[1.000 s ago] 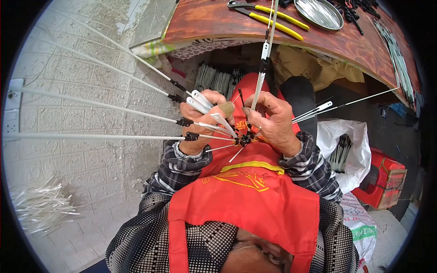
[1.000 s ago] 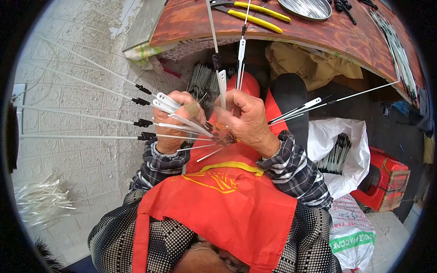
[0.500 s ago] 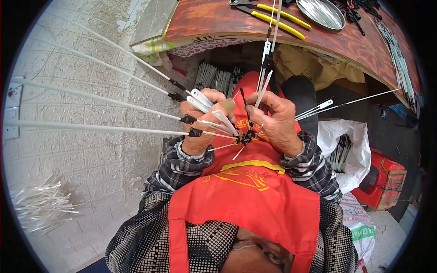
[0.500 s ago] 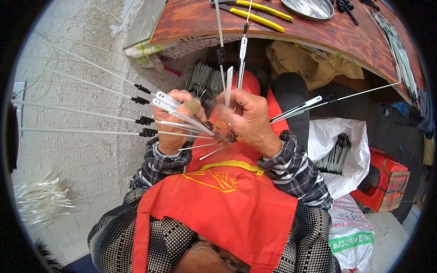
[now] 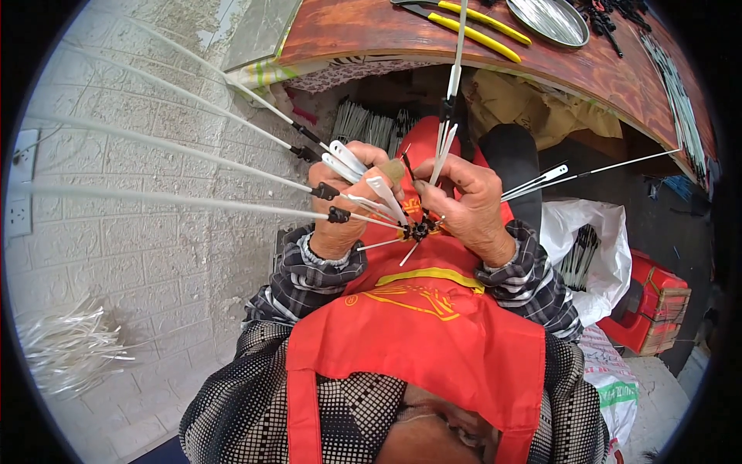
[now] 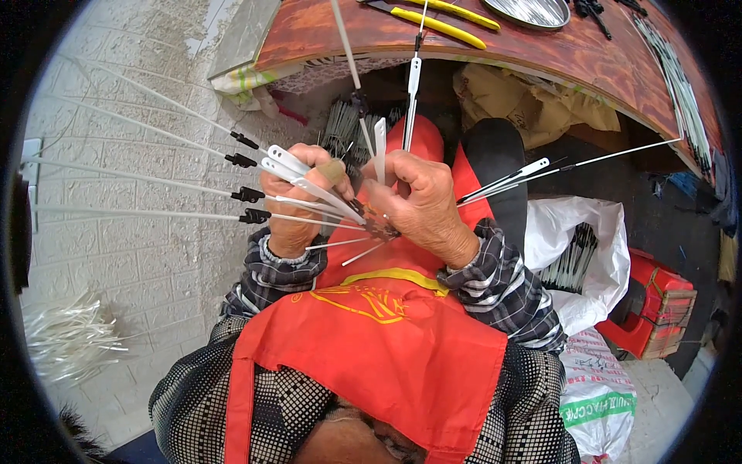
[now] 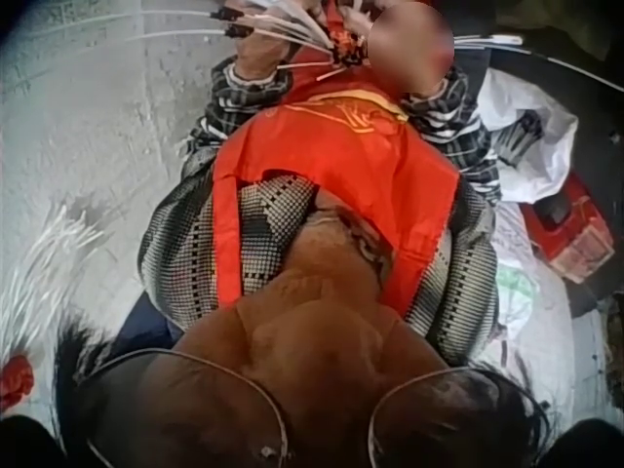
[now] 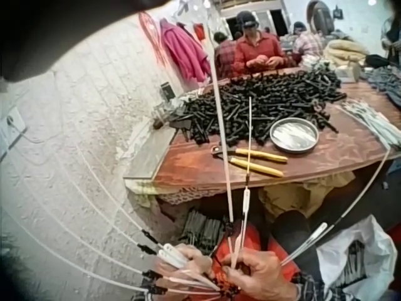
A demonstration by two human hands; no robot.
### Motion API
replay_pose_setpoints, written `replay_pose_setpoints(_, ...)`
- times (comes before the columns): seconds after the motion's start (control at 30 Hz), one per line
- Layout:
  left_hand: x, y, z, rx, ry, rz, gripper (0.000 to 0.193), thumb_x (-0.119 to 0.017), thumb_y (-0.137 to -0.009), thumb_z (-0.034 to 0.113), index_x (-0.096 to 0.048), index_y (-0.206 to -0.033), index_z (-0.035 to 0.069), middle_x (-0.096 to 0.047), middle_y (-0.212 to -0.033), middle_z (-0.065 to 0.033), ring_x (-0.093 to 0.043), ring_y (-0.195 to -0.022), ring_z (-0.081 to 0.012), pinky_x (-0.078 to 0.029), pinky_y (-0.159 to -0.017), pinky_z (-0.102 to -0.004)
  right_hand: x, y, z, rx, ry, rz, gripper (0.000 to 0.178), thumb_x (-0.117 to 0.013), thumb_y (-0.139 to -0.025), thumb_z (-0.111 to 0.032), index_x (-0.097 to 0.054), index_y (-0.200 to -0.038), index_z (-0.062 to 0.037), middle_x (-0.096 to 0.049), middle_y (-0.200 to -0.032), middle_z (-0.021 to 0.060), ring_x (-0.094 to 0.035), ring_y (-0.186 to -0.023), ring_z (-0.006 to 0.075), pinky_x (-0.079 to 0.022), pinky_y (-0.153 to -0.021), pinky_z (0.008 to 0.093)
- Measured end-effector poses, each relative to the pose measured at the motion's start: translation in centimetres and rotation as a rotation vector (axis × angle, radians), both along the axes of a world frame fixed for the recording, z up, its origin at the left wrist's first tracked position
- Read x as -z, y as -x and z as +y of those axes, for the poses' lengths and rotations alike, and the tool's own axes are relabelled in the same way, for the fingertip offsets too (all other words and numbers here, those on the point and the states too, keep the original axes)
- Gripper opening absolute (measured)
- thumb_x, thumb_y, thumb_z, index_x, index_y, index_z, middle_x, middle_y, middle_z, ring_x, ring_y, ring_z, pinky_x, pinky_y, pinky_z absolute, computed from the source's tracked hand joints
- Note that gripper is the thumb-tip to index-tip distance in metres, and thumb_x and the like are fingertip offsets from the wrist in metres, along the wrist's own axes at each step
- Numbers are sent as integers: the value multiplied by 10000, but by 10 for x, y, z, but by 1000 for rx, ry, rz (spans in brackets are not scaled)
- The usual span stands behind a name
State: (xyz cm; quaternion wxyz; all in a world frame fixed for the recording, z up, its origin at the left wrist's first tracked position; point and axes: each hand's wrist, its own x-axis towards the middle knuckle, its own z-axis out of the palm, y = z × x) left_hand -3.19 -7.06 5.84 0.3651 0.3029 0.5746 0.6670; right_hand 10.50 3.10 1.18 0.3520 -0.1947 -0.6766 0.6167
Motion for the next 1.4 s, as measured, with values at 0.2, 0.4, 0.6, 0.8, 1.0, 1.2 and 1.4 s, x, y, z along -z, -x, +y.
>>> replay_pose_setpoints(0.2, 3, 4, 2, 67, 24, 73, 137, -695, -857, 78, -618, -912, -21, -671, -752, -92, -653, -640, -145, -553, -566, -277, -6, -5, -4, -21, -104, 9, 102, -709, -780, -26, -688, -880, -16, -652, -742, 35, -566, -578, 73, -437, -517, 228)
replay_pose_setpoints(0.4, 2, 7, -7, 78, 13, 124, 115, -671, -855, 37, -598, -934, -4, -649, -804, -79, -635, -684, -148, -532, -605, -270, -2, -16, 0, -139, -121, 45, 90, -717, -788, -44, -689, -869, -15, -656, -766, 33, -560, -575, 84, -438, -520, 240)
replay_pose_setpoints(0.6, 23, 24, -13, 76, -104, 83, 154, -663, -857, 65, -574, -969, 9, -607, -833, -95, -598, -725, -191, -495, -606, -302, 21, -91, 24, -18, 180, -553, 208, -702, -860, -189, -676, -788, 5, -656, -799, 36, -581, -596, 85, -414, -483, 230)
replay_pose_setpoints(0.8, 22, 23, -7, 139, -171, 97, 175, -673, -860, 113, -561, -932, 0, -571, -794, -107, -566, -709, -204, -491, -598, -314, 83, -145, 49, 168, 569, -451, 481, -736, -818, -190, -590, -1223, 25, -680, -904, 89, -516, -557, 66, -355, -436, 202)
replay_pose_setpoints(1.0, 14, 19, -9, 212, -129, 78, 196, -680, -852, 134, -552, -909, -4, -549, -761, -112, -557, -691, -216, -487, -595, -318, 87, -114, 59, 41, 745, 56, 707, -758, -762, -150, -457, -1378, 24, -671, -903, 92, -490, -547, 57, -346, -444, 176)
replay_pose_setpoints(1.2, 15, 21, -6, 240, -131, 97, 239, -690, -848, 183, -554, -899, -7, -548, -749, -120, -559, -670, -224, -490, -590, -327, 83, -114, 63, -118, 652, 44, 576, -758, -749, -123, -580, -1279, 17, -671, -902, 72, -483, -573, 36, -365, -478, 169)
replay_pose_setpoints(1.4, 13, 19, -5, 227, -142, 125, 262, -690, -855, 213, -561, -887, -13, -547, -729, -125, -567, -646, -232, -486, -577, -329, 43, -91, 52, -75, 434, -75, 309, -759, -774, -116, -707, -1045, 22, -672, -902, 50, -539, -658, 54, -438, -604, 195)
